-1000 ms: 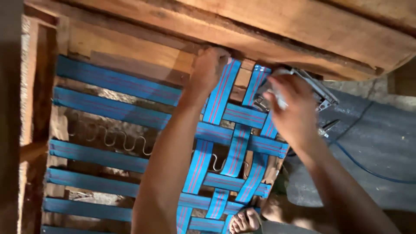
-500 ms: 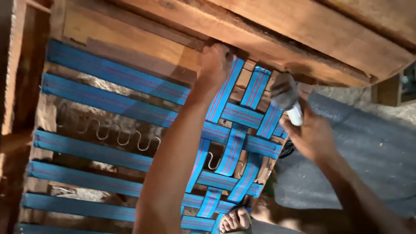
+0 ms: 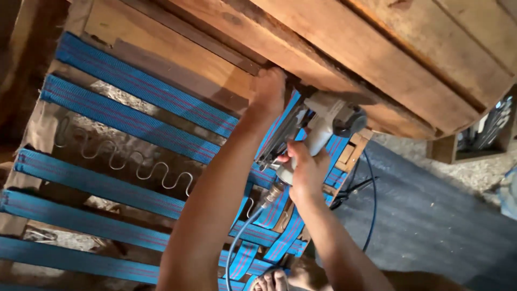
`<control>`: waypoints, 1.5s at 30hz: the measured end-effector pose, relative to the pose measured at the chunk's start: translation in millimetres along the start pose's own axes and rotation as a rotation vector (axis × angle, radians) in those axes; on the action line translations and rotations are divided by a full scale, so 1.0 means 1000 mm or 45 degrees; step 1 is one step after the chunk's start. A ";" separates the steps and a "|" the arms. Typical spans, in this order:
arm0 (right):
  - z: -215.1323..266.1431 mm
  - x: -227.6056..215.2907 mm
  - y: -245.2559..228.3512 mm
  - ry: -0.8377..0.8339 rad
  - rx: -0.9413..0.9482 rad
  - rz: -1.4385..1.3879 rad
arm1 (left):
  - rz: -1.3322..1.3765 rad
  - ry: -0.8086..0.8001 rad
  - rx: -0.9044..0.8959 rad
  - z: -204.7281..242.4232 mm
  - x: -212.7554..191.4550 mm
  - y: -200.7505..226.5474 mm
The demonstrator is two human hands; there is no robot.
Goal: Applying and stapling elastic webbing to a wooden furniture frame.
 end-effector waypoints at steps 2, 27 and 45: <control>0.000 0.009 0.005 0.065 -0.030 0.032 | -0.086 0.002 0.001 0.001 0.008 -0.002; -0.005 -0.004 -0.003 -0.156 -0.023 0.290 | 0.531 0.235 0.167 0.017 -0.029 -0.010; -0.016 0.003 0.012 -0.140 -0.083 0.206 | 0.814 0.202 0.327 0.014 -0.028 -0.024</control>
Point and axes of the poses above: each hand's wrist, its own z-axis away from the middle knuckle, its own x-axis out of the palm, y = z × x, the point moved 1 cm from there along -z, towards the middle knuckle, and after that the axes turned 6 degrees about y, right-handed, at the moved point
